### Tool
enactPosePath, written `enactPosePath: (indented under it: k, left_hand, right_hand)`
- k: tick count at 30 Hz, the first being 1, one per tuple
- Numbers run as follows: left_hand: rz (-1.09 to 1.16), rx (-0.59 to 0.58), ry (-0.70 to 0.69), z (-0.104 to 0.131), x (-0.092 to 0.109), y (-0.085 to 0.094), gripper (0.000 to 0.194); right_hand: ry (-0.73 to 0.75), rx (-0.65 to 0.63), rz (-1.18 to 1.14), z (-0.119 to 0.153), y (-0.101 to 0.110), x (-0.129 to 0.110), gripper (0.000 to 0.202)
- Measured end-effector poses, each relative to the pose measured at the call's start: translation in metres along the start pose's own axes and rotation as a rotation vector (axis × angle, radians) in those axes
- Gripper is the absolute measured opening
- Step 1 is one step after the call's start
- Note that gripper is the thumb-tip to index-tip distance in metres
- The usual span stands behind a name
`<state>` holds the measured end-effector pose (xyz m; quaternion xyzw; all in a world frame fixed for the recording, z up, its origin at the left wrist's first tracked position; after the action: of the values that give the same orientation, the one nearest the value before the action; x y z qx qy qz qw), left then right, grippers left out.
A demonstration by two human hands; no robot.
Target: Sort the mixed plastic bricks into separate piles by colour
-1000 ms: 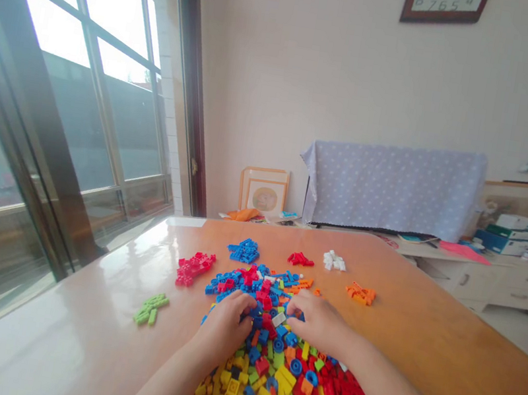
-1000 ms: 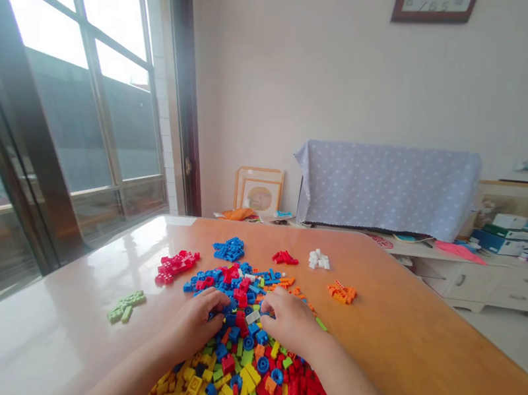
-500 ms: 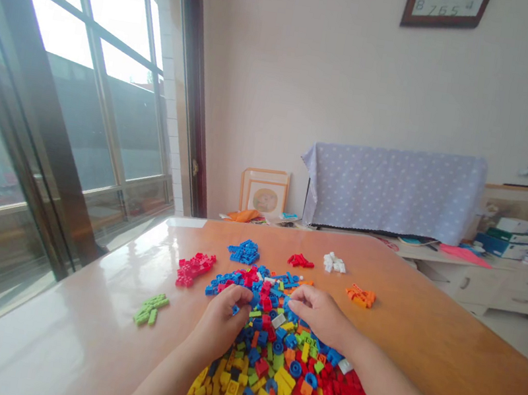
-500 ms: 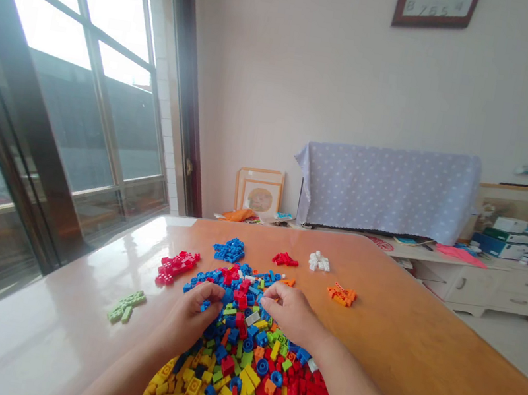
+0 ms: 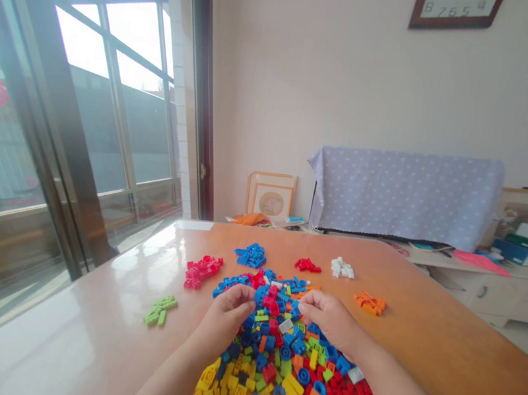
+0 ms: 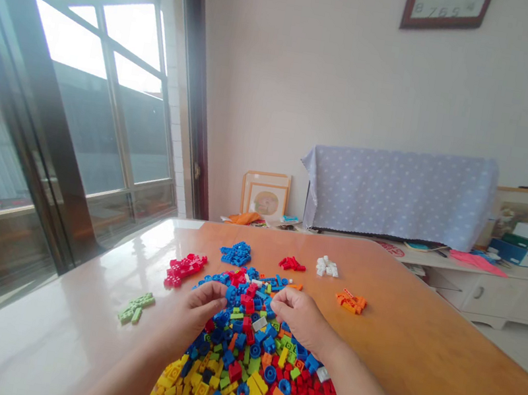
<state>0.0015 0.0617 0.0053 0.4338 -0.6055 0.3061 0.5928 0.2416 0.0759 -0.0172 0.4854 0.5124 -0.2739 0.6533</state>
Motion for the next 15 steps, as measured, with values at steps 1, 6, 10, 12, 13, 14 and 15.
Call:
enactPosePath:
  k: [1, 6, 10, 12, 13, 14, 15]
  left_hand:
    - [-0.016, 0.010, 0.012, 0.001, 0.001, 0.000, 0.021]
    - [-0.032, 0.051, 0.063, 0.001, -0.001, 0.002, 0.022]
    - [0.100, 0.052, 0.011, -0.006, -0.014, 0.012, 0.022]
    - [0.194, 0.051, -0.011, -0.010, -0.022, 0.020, 0.021]
    - [0.232, 0.052, -0.010, -0.011, -0.026, 0.024, 0.021]
    - [0.257, 0.055, -0.003, -0.012, -0.029, 0.027, 0.022]
    - [0.266, 0.058, 0.007, -0.013, -0.031, 0.030, 0.022]
  right_hand:
    - [-0.002, 0.000, 0.002, 0.000, 0.000, 0.001, 0.036]
    - [-0.008, 0.034, -0.004, -0.001, 0.002, -0.002, 0.039]
    - [-0.051, 0.058, -0.014, 0.000, 0.008, -0.004, 0.049]
    - [-0.046, 0.054, -0.033, -0.002, 0.008, -0.005, 0.047]
    - [-0.037, 0.056, -0.046, -0.003, 0.008, -0.005, 0.046]
    - [-0.029, 0.063, -0.055, -0.004, 0.008, -0.005, 0.044]
    - [-0.027, 0.069, -0.056, -0.005, 0.008, -0.006, 0.042]
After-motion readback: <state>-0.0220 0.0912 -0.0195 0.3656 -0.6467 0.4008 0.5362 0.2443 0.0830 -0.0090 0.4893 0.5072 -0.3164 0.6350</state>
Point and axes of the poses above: each hand's wrist, its own z-axis away from the middle knuckle, its own y-axis out of the back of the hand, x = y × z, the point moved 5 cm from there along -z, towards the middle knuckle, and after that the axes turned 15 degrees about -x, right-handed, at the moved point
